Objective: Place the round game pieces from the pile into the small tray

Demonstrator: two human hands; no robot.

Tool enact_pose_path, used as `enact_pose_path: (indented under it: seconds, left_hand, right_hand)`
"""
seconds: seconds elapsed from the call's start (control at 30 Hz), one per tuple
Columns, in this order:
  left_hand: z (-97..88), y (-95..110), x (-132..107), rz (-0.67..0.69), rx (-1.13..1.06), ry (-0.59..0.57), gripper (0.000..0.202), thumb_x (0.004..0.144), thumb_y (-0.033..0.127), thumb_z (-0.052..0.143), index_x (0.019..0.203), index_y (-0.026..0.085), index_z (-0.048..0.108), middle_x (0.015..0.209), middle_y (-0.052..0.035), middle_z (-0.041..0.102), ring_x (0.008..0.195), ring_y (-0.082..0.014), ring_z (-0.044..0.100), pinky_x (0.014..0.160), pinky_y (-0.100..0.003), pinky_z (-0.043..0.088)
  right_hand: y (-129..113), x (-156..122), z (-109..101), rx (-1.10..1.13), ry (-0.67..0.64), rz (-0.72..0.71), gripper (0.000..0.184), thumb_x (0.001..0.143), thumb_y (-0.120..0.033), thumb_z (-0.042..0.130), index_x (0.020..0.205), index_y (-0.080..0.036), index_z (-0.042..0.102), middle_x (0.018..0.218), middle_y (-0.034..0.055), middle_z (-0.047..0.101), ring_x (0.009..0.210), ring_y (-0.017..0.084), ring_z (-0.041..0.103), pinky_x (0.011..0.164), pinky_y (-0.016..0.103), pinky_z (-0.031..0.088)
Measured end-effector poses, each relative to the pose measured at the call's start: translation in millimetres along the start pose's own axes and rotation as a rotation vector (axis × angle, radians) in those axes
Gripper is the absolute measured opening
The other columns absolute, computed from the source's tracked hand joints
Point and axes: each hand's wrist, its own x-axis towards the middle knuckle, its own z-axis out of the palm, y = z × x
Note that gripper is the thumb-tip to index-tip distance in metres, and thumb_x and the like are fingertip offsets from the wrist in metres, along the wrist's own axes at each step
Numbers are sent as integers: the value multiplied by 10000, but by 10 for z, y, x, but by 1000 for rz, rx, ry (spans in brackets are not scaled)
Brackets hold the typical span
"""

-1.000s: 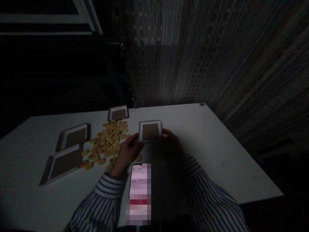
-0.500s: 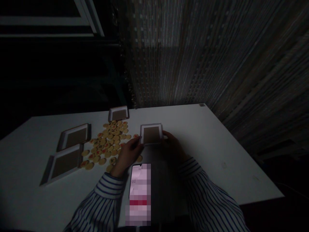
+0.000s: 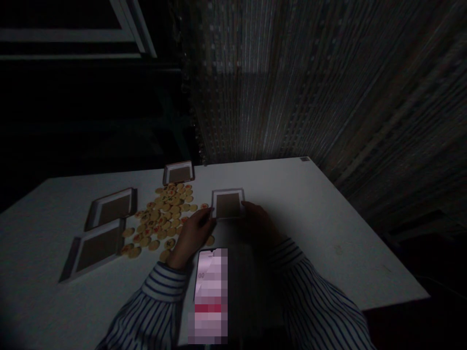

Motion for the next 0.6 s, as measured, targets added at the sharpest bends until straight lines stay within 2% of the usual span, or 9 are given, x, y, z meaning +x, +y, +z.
enact_pose_path:
  seconds: [0.4,0.6]
  left_hand:
    - [17,-2,18,21,29,-9,353,810,294,469,1128,160,542,1099,-98,607,1021,-200,556,884,-346,434]
    - [13,11,21,40,32,2,339,808,268,465,1121,165,545,1109,-96,601,1026,-199,551,888,-348,431]
  right_hand:
    - [-92,7,-37,-192,-50,33,454,779,-372,508,1177,-155,495,1123,124,575,1014,241,518,852,365,413]
    - [-89,-4,-36,-239,-23,13,442,808,-406,476,1174,-160,491,1106,108,587,1018,235,513,849,360,404]
